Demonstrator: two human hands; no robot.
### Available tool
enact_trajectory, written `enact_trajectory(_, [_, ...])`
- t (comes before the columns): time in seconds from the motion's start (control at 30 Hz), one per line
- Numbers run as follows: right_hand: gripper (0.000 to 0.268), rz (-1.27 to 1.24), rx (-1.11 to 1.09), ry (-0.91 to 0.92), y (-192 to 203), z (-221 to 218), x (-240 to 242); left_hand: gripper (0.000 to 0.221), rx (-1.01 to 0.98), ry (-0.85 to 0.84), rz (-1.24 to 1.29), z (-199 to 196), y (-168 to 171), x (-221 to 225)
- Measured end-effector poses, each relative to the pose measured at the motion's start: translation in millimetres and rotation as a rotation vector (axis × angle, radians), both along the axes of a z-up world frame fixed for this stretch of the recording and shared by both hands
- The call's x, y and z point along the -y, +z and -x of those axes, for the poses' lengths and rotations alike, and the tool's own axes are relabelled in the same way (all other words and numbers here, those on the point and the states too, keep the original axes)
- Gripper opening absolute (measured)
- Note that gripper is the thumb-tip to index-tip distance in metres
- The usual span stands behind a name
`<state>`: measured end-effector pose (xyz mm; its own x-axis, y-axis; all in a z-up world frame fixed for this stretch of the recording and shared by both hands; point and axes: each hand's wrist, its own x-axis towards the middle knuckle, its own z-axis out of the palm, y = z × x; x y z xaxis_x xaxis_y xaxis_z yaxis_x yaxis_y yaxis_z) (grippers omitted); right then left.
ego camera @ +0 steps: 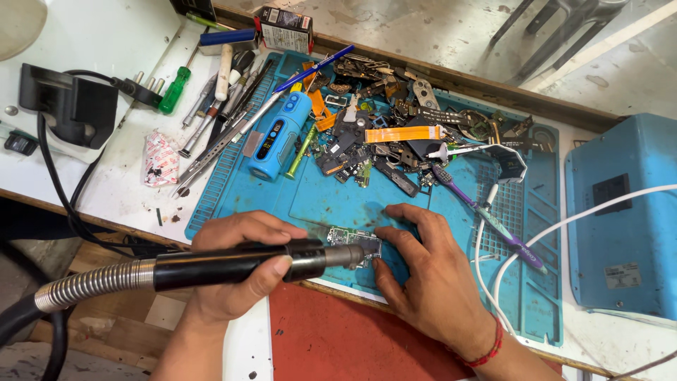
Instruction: The person uses a heat gun to apply heat to components on a small circuit board held on a blue mat, moving the nozzle across the board while stabilizing it by hand.
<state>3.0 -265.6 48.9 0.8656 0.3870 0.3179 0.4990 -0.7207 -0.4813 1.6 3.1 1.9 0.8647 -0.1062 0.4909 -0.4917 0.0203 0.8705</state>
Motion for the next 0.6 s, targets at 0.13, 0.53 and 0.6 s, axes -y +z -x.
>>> enact_trajectory(0.13, [0.035,0.002,-0.010,-0.004,-0.1,0.2,0.1,0.025,-0.054,0.078,0.125,2.8,1.0,4.3])
enact_trajectory(0.53, [0.036,-0.003,0.002,0.014,0.6,-0.2,0.0,0.024,-0.040,0.026,0.020,2.3,2.3,1.2])
enact_trajectory(0.6, [0.037,-0.003,0.015,-0.004,0.5,0.0,0.0,0.024,-0.062,0.027,0.111,1.0,0.6,1.7])
